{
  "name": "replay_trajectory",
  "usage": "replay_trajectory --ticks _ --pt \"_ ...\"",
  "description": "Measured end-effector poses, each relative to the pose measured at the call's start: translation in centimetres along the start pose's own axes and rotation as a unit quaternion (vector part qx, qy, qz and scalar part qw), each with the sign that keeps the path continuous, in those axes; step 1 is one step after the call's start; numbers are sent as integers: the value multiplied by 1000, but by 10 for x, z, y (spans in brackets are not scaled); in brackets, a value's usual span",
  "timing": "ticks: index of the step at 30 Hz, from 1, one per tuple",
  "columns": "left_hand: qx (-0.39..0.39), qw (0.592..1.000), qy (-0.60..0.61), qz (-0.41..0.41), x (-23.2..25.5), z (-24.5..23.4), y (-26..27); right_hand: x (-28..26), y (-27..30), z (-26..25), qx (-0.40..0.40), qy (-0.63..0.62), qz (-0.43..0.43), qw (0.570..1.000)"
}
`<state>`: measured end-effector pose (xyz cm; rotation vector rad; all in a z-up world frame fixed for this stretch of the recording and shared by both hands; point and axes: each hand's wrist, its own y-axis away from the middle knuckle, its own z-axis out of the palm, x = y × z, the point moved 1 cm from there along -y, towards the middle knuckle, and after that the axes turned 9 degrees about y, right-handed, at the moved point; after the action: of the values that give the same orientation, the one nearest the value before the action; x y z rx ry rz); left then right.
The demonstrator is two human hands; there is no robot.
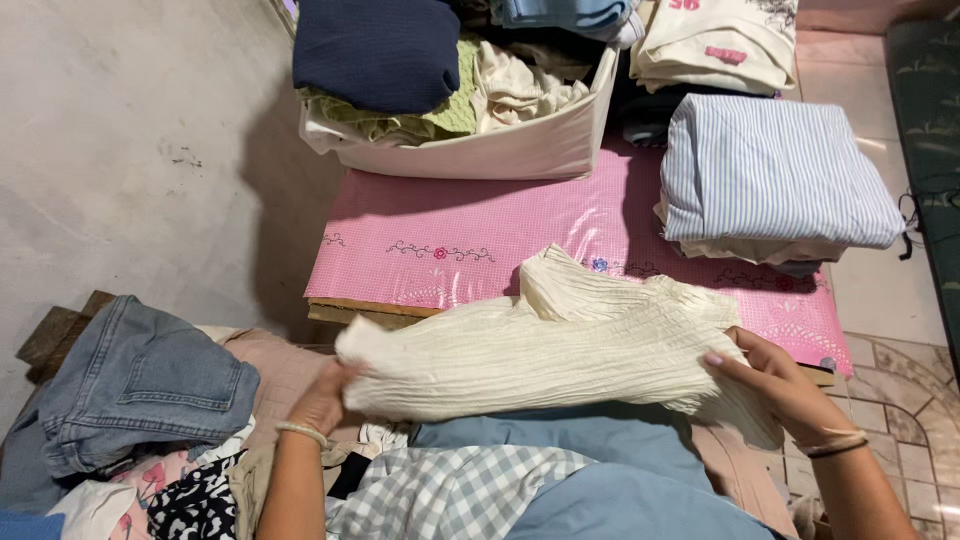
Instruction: The person folds a blue striped shirt and a white textured top, then gathers a pair of leopard print shorts from a pile of laundry and folds them on a low table.
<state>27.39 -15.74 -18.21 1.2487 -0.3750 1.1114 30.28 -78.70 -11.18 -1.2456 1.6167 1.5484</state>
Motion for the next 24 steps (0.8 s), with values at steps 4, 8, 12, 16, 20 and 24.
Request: replay_trajectory --ticks 4,8,12,16,20,24 --pt "-30 993 -116 -22 -7 -3 5 18 -23 -4 27 20 1 999" --pt "-8 991 32 132 52 0 16 -40 -23 -15 56 -12 -83 995" --pt "14 968 30 249 144 47 40 -141 -12 -31 35 -25 -185 982" --pt "-13 935 17 355 215 101 83 -235 0 -37 18 38 -263 964" --pt "-89 916 -80 383 234 124 105 -273 19 -32 138 220 -226 939" --pt "-78 934 -178 298 227 113 105 -258 6 -53 121 328 -303 887"
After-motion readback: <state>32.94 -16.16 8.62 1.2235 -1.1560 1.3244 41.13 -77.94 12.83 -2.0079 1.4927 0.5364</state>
